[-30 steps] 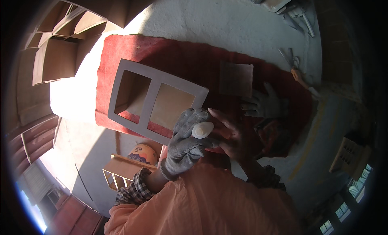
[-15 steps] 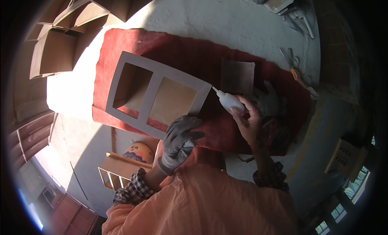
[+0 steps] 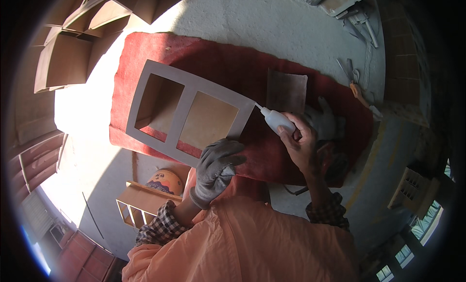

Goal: The person sands a small wooden box with an electric sander, then applies glue to its edges and attaches a smaller wooden piece. The person then uses a putty knife to apply a paste-like substance to the box.

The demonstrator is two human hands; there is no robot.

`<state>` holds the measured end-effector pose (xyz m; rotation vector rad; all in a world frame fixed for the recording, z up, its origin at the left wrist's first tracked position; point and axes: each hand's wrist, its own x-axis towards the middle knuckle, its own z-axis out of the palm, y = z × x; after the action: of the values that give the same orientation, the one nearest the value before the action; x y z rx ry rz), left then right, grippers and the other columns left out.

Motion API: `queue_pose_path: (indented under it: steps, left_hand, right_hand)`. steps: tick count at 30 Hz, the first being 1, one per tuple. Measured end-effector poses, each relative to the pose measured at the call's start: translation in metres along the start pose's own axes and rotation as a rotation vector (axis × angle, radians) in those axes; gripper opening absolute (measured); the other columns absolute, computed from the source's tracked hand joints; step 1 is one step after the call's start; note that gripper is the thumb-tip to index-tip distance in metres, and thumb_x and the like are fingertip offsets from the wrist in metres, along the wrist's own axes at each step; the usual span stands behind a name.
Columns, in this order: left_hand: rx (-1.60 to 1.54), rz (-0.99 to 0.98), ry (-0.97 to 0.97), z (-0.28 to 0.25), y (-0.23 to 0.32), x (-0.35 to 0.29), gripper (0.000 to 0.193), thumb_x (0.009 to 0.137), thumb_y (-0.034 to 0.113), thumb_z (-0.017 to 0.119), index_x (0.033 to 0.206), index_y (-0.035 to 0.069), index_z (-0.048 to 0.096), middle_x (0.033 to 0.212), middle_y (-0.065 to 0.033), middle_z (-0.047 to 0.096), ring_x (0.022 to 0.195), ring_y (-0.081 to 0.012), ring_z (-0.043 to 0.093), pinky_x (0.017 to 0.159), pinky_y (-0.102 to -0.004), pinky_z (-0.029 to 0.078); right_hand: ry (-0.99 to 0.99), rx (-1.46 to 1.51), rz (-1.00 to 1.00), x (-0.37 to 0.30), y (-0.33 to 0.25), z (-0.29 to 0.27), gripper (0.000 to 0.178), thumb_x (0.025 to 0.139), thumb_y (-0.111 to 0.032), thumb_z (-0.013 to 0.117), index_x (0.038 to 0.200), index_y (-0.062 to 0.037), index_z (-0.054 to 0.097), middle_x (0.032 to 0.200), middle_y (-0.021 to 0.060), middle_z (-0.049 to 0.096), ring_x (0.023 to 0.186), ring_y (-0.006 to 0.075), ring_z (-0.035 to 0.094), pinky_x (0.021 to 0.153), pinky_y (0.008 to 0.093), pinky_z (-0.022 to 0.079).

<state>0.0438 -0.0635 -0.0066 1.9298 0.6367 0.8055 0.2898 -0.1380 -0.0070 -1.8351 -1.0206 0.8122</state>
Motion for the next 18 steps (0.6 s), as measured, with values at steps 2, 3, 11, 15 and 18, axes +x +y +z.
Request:
queue_pose_path:
  steps: [2, 3, 11, 15, 18]
  left_hand:
    - [-0.001, -0.001, -0.002, 0.0000, -0.0001, 0.0002, 0.027, 0.103, 0.031, 0.059, 0.105, 0.009, 0.074, 0.121, -0.0137, 0.071, 0.113, -0.0366, 0.066, 0.101, -0.0474, 0.049]
    - [0.000, -0.002, -0.004, 0.0000, 0.0002, 0.0004, 0.027, 0.103, 0.031, 0.059, 0.105, 0.009, 0.074, 0.121, -0.0136, 0.071, 0.113, -0.0365, 0.066, 0.101, -0.0474, 0.049]
    - [0.008, 0.000, -0.014, -0.0009, 0.0001, 0.0007, 0.027, 0.103, 0.030, 0.059, 0.106, 0.008, 0.073, 0.121, -0.0141, 0.071, 0.114, -0.0362, 0.066, 0.101, -0.0476, 0.049]
    - [0.009, 0.004, -0.018, -0.0010, -0.0002, 0.0011, 0.027, 0.102, 0.030, 0.059, 0.106, 0.008, 0.073, 0.121, -0.0141, 0.071, 0.114, -0.0362, 0.066, 0.101, -0.0474, 0.049]
    - [0.004, 0.001, -0.017, -0.0012, 0.0006, 0.0016, 0.027, 0.102, 0.031, 0.059, 0.106, 0.008, 0.073, 0.121, -0.0140, 0.071, 0.114, -0.0361, 0.066, 0.101, -0.0471, 0.048]
  right_hand:
    - [0.001, -0.021, -0.009, 0.0006, -0.0005, -0.0005, 0.030, 0.090, -0.008, 0.073, 0.119, -0.0022, 0.069, 0.100, 0.0093, 0.070, 0.087, 0.0157, 0.067, 0.072, 0.0294, 0.053]
    - [0.001, -0.031, -0.014, 0.0008, -0.0004, -0.0006, 0.030, 0.090, -0.008, 0.073, 0.119, -0.0021, 0.069, 0.100, 0.0096, 0.071, 0.088, 0.0163, 0.067, 0.073, 0.0299, 0.053]
    - [0.000, 0.014, 0.005, 0.0019, -0.0008, -0.0002, 0.030, 0.089, -0.007, 0.074, 0.118, -0.0014, 0.070, 0.101, 0.0110, 0.071, 0.089, 0.0186, 0.069, 0.074, 0.0312, 0.054]
    - [-0.009, -0.041, -0.006, 0.0039, -0.0028, -0.0016, 0.030, 0.089, -0.007, 0.074, 0.118, -0.0013, 0.070, 0.101, 0.0113, 0.072, 0.088, 0.0191, 0.069, 0.074, 0.0311, 0.055]
    - [-0.011, -0.047, -0.019, 0.0031, 0.0008, -0.0016, 0.030, 0.089, -0.007, 0.074, 0.118, -0.0014, 0.070, 0.102, 0.0118, 0.072, 0.090, 0.0195, 0.070, 0.074, 0.0313, 0.055]
